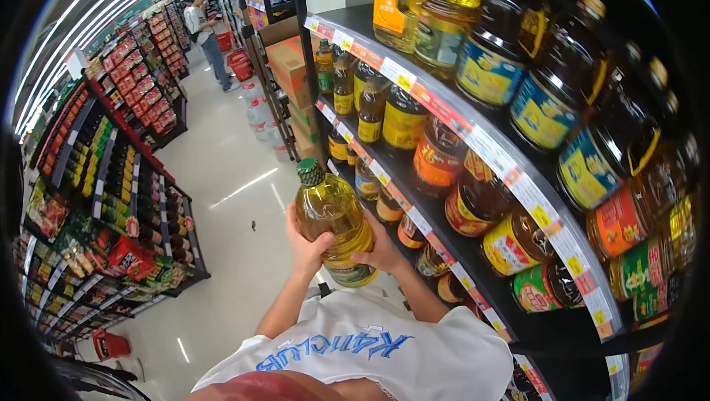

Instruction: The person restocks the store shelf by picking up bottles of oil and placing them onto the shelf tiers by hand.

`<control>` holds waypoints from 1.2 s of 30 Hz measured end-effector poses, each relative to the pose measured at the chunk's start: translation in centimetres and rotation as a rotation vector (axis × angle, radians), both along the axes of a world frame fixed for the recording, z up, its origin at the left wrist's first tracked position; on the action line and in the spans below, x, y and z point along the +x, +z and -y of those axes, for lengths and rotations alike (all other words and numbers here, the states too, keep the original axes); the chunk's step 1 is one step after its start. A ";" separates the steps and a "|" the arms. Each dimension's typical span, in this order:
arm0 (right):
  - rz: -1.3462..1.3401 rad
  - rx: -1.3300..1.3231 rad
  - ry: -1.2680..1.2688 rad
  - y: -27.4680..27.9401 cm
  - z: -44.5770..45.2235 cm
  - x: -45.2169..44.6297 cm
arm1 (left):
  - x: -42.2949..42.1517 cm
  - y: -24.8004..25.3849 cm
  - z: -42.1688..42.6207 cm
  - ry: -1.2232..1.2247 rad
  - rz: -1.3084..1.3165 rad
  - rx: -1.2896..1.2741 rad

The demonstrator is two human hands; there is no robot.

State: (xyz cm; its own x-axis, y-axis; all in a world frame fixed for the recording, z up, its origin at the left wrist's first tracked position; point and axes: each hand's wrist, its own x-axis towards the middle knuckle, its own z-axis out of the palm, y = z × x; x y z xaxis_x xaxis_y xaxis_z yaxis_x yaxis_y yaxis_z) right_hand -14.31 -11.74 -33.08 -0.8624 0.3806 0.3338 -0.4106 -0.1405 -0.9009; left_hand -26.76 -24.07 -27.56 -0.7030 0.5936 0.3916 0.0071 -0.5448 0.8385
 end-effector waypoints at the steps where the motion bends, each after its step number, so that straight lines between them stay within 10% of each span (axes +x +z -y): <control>1: 0.013 0.015 -0.005 1.4 -0.8 -1.7 | -1.9 0.4 -0.7 -0.011 -0.043 0.019; 5: 0.080 0.678 -0.274 6.6 -3.7 -7.8 | -9.4 1.9 -4.3 -0.019 -0.289 0.081; 11: 0.040 0.629 -0.514 12.1 -7.6 -18.2 | -24.1 8.0 -11.0 -0.227 -0.788 0.618; 15: -0.157 1.063 -0.832 18.6 -14.0 -25.4 | -34.4 14.9 -20.8 -0.285 -1.129 0.958; 19: -0.119 1.151 -1.168 26.2 -17.3 -30.7 | -36.9 23.4 -27.9 -0.112 -0.968 1.243; 20: -0.145 1.406 -1.378 27.7 -17.4 -32.0 | -37.8 24.7 -29.6 -0.101 -0.975 1.183; 36: 0.261 0.948 -1.722 27.8 -34.3 -36.9 | -40.0 28.4 -50.4 -0.778 -0.743 0.347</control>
State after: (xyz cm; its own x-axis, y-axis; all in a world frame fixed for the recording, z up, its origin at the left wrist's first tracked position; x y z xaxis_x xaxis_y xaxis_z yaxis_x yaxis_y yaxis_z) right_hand -51.19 22.57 -5.24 0.1048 0.5263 0.8438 0.5659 0.6662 -0.4858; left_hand -66.77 26.33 0.89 0.2862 0.5464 0.7871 -0.0017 -0.8212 0.5707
